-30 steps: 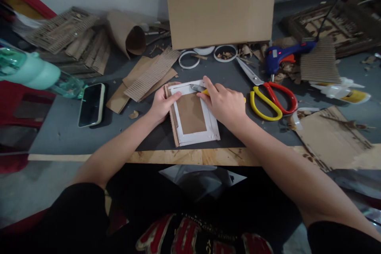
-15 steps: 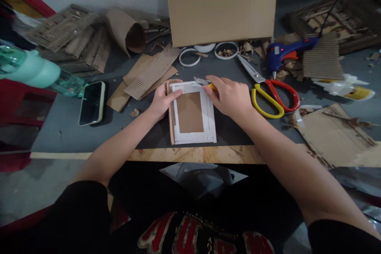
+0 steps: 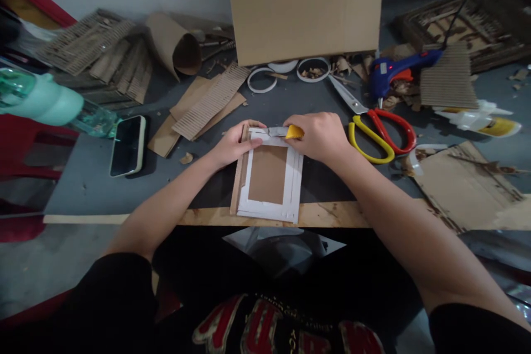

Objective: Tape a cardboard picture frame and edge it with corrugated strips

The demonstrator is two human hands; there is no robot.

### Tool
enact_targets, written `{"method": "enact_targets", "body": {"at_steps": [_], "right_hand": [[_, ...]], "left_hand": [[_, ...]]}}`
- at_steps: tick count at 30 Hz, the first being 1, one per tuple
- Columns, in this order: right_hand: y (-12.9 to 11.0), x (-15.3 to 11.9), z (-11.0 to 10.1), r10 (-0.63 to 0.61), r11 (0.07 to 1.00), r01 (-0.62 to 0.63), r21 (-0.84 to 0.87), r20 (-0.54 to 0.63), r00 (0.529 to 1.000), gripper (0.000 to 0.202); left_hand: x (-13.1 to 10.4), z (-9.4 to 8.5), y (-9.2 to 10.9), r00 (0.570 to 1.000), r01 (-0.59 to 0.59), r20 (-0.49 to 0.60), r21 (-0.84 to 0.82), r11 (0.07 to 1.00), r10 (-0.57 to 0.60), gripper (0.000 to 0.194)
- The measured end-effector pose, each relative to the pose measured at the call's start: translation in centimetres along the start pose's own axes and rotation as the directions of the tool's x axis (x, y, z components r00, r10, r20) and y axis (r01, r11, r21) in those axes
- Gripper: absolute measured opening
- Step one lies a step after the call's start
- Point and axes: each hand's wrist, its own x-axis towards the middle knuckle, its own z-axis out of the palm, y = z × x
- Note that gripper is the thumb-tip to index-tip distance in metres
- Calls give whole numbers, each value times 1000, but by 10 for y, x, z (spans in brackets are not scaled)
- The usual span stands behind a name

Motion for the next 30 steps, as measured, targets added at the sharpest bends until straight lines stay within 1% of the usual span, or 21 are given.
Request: {"method": "enact_targets", "body": {"at_steps": [2, 4, 8, 11, 14, 17, 20, 22, 25, 27, 30], "right_hand": [[-3, 0, -2, -39, 999, 40, -17, 56, 998, 39], [-7, 0, -3, -61, 996, 65, -53, 82, 995, 42], [-16, 0, -7, -50, 991, 60, -116, 87, 995, 46], [-21, 1, -9, 25, 993, -11, -118, 113, 993, 47], [-18, 3, -5, 123, 988, -115, -104, 71, 990, 45], [-8, 5, 2, 145, 986, -142, -92, 27, 989, 39], [-2, 5, 5, 158, 982, -155, -105, 18, 987, 37], [-2, 6, 4, 184, 977, -180, -112, 30, 982, 38], [-3, 6, 3, 220, 971, -213, -106, 55, 974, 39], [-3, 7, 3, 221, 972, -215, -98, 53, 974, 38], [-2, 7, 5, 206, 975, -202, -97, 31, 978, 36]], "left_hand": [[0, 0, 0, 1000, 3, 31, 31, 1000, -4, 56], [0, 0, 0, 999, 1, 35, 38, 999, -3, 54], [0, 2, 1, 999, 24, -25, 60, 998, -23, 52], [0, 6, 2, 994, 57, -97, 45, 997, -52, 52], [0, 10, 5, 980, 84, -182, -4, 997, -83, 55], [-1, 11, 8, 963, 112, -230, -128, 985, -139, 47], [-4, 9, 11, 960, 135, -205, -249, 959, -188, 35], [-5, 7, 13, 964, 131, -190, -277, 952, -187, 33], [-5, 6, 13, 972, 106, -175, -270, 957, -157, 43], [-5, 5, 12, 978, 102, -152, -248, 963, -142, 50], [-3, 5, 10, 979, 131, -125, -209, 969, -160, 48]]}}
